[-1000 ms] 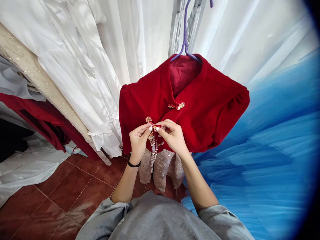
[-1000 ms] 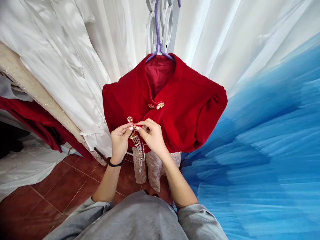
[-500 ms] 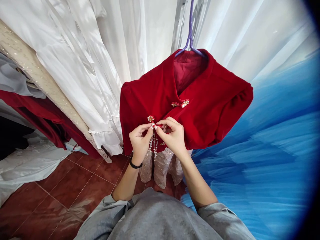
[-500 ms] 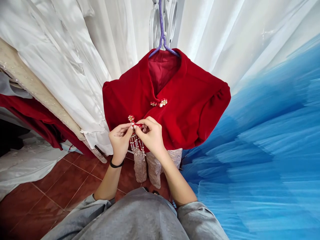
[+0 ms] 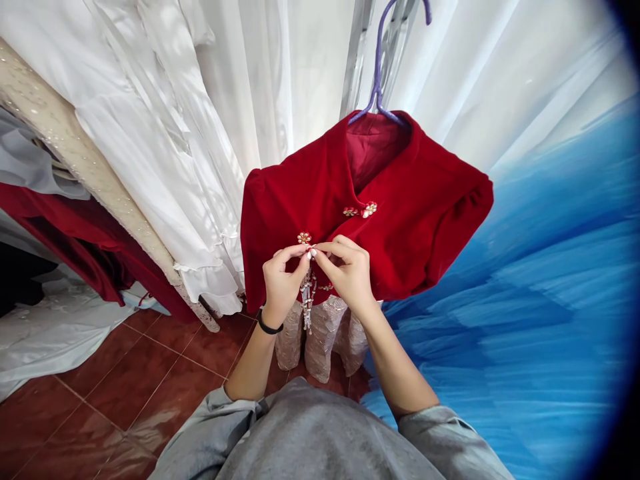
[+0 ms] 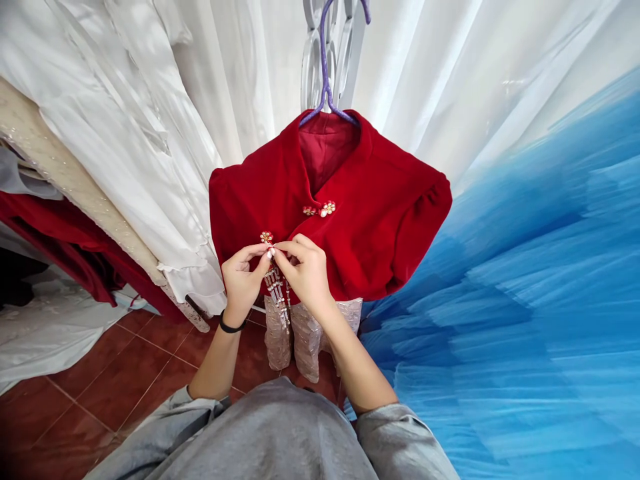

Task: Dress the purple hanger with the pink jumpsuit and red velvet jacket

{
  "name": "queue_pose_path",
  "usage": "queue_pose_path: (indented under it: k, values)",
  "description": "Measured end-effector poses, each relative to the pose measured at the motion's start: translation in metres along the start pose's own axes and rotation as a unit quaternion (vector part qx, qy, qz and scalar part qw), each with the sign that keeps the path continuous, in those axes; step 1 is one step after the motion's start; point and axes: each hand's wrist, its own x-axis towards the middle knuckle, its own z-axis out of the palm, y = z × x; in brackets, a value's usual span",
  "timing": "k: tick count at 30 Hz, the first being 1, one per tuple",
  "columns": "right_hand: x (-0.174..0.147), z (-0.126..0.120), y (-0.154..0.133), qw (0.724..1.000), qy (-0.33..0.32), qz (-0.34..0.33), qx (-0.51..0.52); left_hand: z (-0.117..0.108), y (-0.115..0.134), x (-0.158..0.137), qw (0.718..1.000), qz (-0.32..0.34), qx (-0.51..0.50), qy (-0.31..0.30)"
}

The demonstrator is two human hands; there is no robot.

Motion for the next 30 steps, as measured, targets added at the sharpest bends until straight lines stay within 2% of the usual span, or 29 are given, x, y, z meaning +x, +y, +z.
queue_pose_path:
  k: [2,4,6,8,11,16,19,22,26,30]
  values:
    - [-0.001,0.000,-0.001,0.999,-0.008,-0.010,-0.039,0.003,-0.001,0.000,1.000,-0.008,-0.003,0.011]
    - [-0.004,0.000,-0.003,0.991,0.006,-0.039,-0.129,0.005,-0.001,0.000,1.000,-0.014,-0.006,0.021]
    - [-0.006,0.001,-0.004,0.970,0.033,-0.081,-0.225,0.005,-0.002,0.001,1.000,-0.019,-0.006,0.022]
    - [-0.007,0.001,-0.003,0.953,0.048,-0.126,-0.271,0.005,-0.001,0.001,1.000,-0.021,-0.003,0.018]
    - [-0.005,0.000,0.002,0.950,0.039,-0.176,-0.256,0.004,0.000,0.001,1.000,-0.018,-0.007,0.008]
    - [0.003,-0.003,0.009,0.956,0.007,-0.205,-0.208,0.004,0.001,0.001,1.000,-0.018,0.002,0.002]
    - [0.006,-0.002,0.009,0.958,-0.009,-0.207,-0.201,0.005,0.003,0.002,0.999,-0.034,-0.016,0.000]
    - [0.007,0.000,0.007,0.966,-0.023,-0.189,-0.176,0.007,0.006,0.004,0.995,-0.072,-0.074,-0.002]
    - [0.008,0.001,0.006,0.979,-0.029,-0.139,-0.144,0.012,0.006,0.005,0.978,-0.139,-0.156,0.007]
    - [0.015,-0.001,0.003,0.986,-0.067,-0.071,-0.134,0.020,0.001,0.002,0.965,-0.170,-0.195,0.035]
